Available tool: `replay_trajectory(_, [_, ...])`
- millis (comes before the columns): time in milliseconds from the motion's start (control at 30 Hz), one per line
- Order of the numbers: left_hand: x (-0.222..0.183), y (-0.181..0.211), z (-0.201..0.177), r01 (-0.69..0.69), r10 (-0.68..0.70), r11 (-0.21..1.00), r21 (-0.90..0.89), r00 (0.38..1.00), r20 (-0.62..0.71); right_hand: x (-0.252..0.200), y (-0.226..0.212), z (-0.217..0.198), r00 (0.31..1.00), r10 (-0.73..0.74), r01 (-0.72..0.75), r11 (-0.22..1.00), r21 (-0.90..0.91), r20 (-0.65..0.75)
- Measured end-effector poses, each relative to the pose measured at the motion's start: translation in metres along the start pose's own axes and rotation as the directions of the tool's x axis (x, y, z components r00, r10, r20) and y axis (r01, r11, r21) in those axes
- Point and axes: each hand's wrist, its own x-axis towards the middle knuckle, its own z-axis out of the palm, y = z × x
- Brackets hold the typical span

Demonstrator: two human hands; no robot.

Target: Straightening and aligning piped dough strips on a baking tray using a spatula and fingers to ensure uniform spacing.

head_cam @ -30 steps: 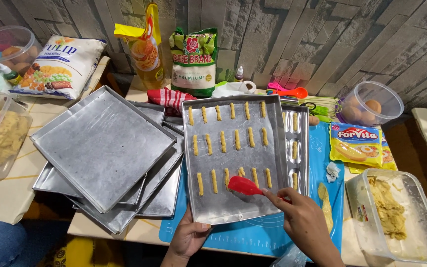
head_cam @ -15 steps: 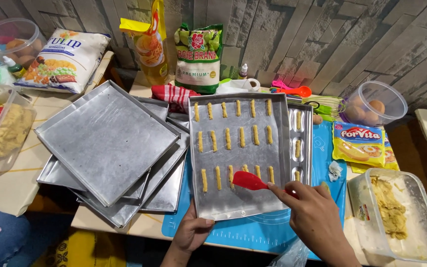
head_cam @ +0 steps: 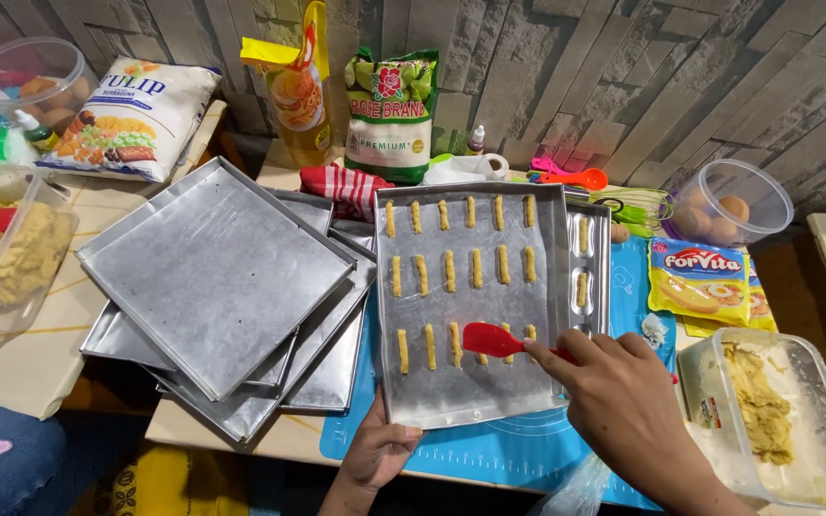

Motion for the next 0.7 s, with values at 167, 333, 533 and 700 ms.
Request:
replay_trajectory(167, [0.000,0.000,-0.001,0.024,-0.024,1.000,0.000,0.999,-0.040,0.006,0.008,0.005,0.992,-0.017,0.016,1.000,0.008,0.128])
replay_trajectory(333, [0.001,-0.002,-0.004,0.013,-0.012,1.000,0.023,0.999,-0.041,0.008,-0.001,0.013,0.992,-0.030,0.023,0.998,0.057,0.123])
replay_trajectory(533, [0.001,0.000,0.001,-0.030,0.031,0.999,-0.024,0.998,0.052,0.005,-0.003,0.011,0.993,-0.019,0.022,1.000,-0.020,0.118])
replay_trajectory(700, [0.000,0.002,0.006,-0.015,0.014,1.000,-0.009,1.000,-0.011,0.008,-0.009,0.021,0.996,-0.049,0.050,0.999,-0.012,0.078])
